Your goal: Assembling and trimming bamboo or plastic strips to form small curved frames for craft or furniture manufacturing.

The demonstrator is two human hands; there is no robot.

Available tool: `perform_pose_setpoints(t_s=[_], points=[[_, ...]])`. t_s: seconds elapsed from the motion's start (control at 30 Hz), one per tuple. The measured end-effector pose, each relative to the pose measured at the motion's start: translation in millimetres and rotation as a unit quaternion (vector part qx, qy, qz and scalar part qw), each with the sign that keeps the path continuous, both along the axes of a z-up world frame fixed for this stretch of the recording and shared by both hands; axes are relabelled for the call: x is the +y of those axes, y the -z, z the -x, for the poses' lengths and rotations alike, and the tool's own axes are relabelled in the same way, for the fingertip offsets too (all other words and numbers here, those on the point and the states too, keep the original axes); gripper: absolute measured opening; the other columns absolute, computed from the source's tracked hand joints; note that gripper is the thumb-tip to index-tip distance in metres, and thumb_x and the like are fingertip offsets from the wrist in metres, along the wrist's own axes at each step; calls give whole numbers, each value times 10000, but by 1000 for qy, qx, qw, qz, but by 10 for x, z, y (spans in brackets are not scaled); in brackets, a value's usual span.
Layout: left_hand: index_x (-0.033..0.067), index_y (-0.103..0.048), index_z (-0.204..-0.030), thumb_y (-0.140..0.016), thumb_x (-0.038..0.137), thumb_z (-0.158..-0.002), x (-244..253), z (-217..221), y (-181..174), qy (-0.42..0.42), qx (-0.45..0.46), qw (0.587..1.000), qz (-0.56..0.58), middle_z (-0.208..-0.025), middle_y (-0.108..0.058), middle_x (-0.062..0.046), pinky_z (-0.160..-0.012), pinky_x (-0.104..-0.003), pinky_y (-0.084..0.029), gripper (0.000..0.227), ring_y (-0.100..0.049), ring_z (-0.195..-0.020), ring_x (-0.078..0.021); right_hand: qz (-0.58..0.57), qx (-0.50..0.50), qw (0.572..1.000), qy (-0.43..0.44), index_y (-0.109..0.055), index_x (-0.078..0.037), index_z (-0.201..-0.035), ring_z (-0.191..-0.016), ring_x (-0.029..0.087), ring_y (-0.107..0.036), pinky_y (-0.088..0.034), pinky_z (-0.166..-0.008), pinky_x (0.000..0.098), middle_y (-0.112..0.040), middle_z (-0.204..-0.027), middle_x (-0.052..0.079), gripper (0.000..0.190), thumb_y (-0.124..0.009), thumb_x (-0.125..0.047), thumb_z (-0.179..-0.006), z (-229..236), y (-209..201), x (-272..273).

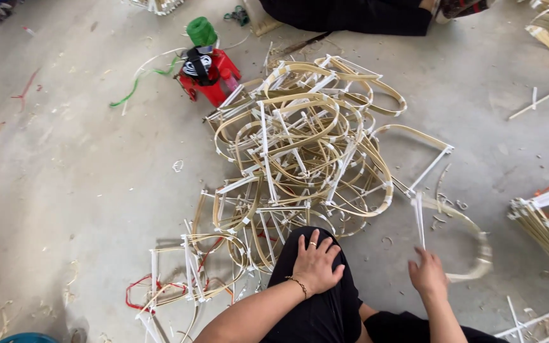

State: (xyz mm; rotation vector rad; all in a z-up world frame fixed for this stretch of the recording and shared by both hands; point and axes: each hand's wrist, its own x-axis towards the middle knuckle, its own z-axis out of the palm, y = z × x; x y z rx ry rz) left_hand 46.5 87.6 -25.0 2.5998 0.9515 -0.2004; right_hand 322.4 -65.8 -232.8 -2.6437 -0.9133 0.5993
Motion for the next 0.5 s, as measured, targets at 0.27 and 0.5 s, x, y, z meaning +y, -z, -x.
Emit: perform_pose_setpoints(t_s=[0.27,0.5], points=[[127,-305,-1551,-659,555,-865,39,32,-61,-20,-87,996,9,-1571,-363,-191,-1156,-649,-171,883,-241,-1484,-424,-328,351,872,99,-665,-60,-1323,-796,120,-635,-523,-728,274,-682,-1123,45,440,-633,-1,-889,227,-1975,-664],[66,-233,-1581,-669,516,-917,-353,-516,-804,142,-405,903,-11,-1506,-466,-246,-1141,-529,-364,913,-402,-1421,-489,-282,487,825,55,-701,-2,-1293,-710,121,-606,-497,-615,283,-741,-1081,95,430,-638,7,-868,462,-3294,-1652]])
